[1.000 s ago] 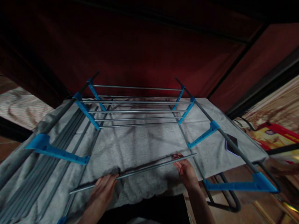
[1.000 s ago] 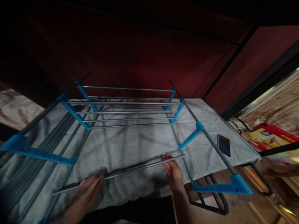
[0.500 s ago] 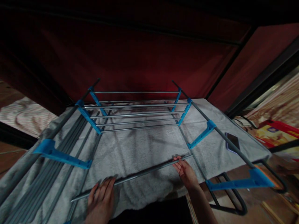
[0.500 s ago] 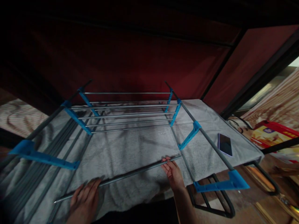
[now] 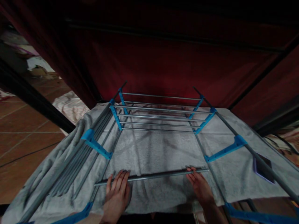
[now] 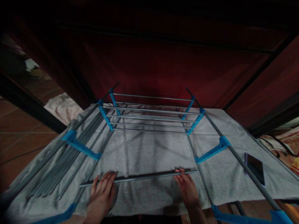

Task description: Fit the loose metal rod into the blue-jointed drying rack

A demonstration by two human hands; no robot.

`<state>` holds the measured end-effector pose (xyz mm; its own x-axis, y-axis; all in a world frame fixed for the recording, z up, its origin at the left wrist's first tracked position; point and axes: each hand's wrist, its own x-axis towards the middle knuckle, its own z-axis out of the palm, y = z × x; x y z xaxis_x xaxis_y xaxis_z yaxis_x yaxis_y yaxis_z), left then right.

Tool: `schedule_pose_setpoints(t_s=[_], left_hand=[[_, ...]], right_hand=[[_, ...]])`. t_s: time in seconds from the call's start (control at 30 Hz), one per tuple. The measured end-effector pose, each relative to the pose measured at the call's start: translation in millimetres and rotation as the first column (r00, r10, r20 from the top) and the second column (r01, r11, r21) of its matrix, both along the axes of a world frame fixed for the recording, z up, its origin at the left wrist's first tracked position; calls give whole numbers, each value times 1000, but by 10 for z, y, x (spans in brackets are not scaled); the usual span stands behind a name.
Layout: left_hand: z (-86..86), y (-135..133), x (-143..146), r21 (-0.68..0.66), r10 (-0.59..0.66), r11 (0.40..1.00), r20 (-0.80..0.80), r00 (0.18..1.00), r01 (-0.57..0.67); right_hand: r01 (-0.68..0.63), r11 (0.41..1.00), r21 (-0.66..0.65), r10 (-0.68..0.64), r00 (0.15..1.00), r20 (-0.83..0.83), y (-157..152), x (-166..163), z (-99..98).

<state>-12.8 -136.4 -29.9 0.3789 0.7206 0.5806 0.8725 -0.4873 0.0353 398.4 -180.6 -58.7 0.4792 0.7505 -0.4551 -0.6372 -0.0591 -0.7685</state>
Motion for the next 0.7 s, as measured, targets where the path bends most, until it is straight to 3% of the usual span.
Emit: schedule_pose_setpoints(t_s=[0.37, 0.7], left_hand=[[32, -90, 70, -106, 64, 993, 43, 997, -59], [52, -129, 89, -198, 94, 977, 40, 995, -84]], right_hand=[[48, 999, 4, -48, 993, 111, 62, -20, 11], [25, 998, 62, -30, 996, 84, 119, -17, 14]])
